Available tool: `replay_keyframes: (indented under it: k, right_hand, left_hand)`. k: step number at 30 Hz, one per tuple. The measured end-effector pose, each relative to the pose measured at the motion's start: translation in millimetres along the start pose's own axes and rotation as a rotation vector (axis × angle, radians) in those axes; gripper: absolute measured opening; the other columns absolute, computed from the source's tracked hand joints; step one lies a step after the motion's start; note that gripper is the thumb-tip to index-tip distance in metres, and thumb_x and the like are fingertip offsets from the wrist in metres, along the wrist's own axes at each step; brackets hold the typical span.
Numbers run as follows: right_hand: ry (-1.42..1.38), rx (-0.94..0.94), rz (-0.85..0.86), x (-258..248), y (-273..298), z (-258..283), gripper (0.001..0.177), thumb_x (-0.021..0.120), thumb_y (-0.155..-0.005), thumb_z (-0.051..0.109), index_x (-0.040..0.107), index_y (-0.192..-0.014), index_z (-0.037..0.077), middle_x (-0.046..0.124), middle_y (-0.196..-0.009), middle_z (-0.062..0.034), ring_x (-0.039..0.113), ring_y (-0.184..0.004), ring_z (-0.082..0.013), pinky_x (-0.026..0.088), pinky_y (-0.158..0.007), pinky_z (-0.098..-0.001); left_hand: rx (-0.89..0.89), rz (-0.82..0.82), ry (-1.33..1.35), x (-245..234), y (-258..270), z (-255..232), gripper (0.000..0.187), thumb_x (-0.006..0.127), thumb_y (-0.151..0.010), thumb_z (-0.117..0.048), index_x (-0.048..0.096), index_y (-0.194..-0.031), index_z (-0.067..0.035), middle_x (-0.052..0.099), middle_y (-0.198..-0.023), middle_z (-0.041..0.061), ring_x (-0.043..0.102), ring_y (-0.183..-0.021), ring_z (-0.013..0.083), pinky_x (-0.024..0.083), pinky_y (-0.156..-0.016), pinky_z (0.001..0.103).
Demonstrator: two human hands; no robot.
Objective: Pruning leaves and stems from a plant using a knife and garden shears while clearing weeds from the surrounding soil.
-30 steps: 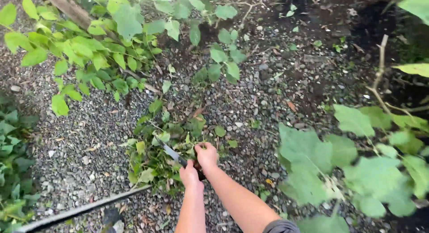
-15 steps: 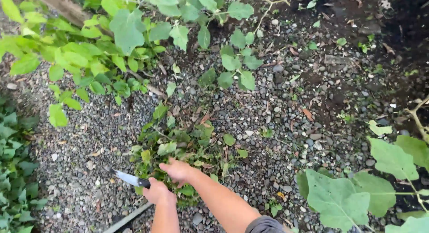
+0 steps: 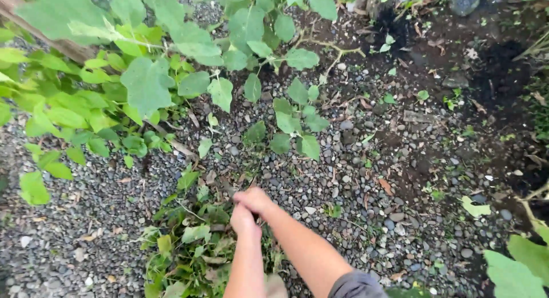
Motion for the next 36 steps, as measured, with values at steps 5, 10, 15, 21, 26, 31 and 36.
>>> replay_keyframes:
  k: [5, 10, 15, 21, 26, 31, 36]
  right_hand:
    - [0.117, 0.126, -0.171, -57, -60, -50, 0.051, 0.055, -0.092, 0.047, 0.079, -0.103, 0.003, 0.074, -0.114, -0.0198, 0.065, -0.121, -0.0355, 0.049, -0.106, -0.0514]
    - [0.182, 0.362, -0.599, -156, -134, -182, 0.047, 0.051, -0.091, 0.043, 0.072, -0.116, 0.01, 0.074, -0.12, -0.018, 0.066, -0.121, -0.0346, 0.052, -0.103, -0.0509]
    - [0.285, 0.27, -0.759, -219, -183, -206, 0.046, 0.053, -0.097, 0.032, 0.063, -0.135, 0.007, 0.069, -0.125, -0.0225, 0.063, -0.124, -0.0386, 0.05, -0.105, -0.0526]
    - [0.401, 0.163, -0.883, -279, -281, -259, 0.033, 0.059, -0.096, 0.02, 0.073, -0.119, 0.0, 0.074, -0.108, -0.025, 0.069, -0.11, -0.043, 0.055, -0.097, -0.0558]
    - [0.333, 0.014, -0.674, -157, -266, -226, 0.034, 0.061, -0.095, 0.024, 0.071, -0.116, -0.001, 0.074, -0.106, -0.0255, 0.07, -0.109, -0.0431, 0.056, -0.093, -0.0552]
    - [0.425, -0.312, -0.255, 4, -240, -222, 0.015, 0.063, -0.092, 0.027, 0.07, -0.092, 0.014, 0.069, -0.087, -0.0081, 0.071, -0.085, -0.032, 0.059, -0.075, -0.0448]
    - [0.372, -0.238, 0.181, 44, -142, -159, 0.024, 0.056, -0.093, 0.018, 0.067, -0.114, 0.013, 0.073, -0.11, -0.0099, 0.069, -0.084, -0.0233, 0.061, -0.072, -0.0353]
  left_hand:
    - [0.085, 0.241, 0.004, 62, -33, 9, 0.055, 0.058, -0.099, -0.019, 0.043, -0.15, -0.007, 0.042, -0.151, 0.021, 0.041, -0.138, 0.0371, 0.039, -0.108, 0.056]
    - [0.105, 0.515, 0.077, 125, -82, 36, 0.058, 0.051, -0.103, -0.01, 0.038, -0.16, -0.011, 0.036, -0.154, 0.02, 0.035, -0.148, 0.0356, 0.033, -0.118, 0.059]
    - [0.118, 0.614, 0.099, 176, -149, 38, 0.055, 0.047, -0.106, -0.011, 0.036, -0.16, -0.012, 0.028, -0.161, 0.024, 0.024, -0.153, 0.0382, 0.026, -0.121, 0.059]
    - [0.197, 0.756, 0.068, 218, -168, -12, 0.053, 0.045, -0.106, -0.014, 0.037, -0.158, -0.009, 0.024, -0.165, 0.025, 0.02, -0.155, 0.0405, 0.019, -0.124, 0.058]
    - [0.243, 0.732, 0.044, 226, -181, -37, 0.044, 0.049, -0.105, -0.014, 0.053, -0.149, -0.01, 0.034, -0.161, 0.023, 0.027, -0.153, 0.04, 0.024, -0.123, 0.056]
    - [0.352, 0.572, -0.081, 248, -237, -22, 0.036, 0.057, -0.099, -0.018, 0.066, -0.133, -0.013, 0.052, -0.147, 0.02, 0.045, -0.143, 0.0375, 0.039, -0.115, 0.057]
    - [0.409, 0.403, -0.284, 252, -273, -12, 0.03, 0.06, -0.094, -0.017, 0.075, -0.12, -0.019, 0.07, -0.13, 0.002, 0.063, -0.122, 0.02, 0.048, -0.105, 0.033]
Point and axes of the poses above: each hand's wrist, its own y-axis away from the middle knuckle, its own x-axis out of the palm, z = x × y, the point moved 9 cm from there along -y, towards the middle knuckle
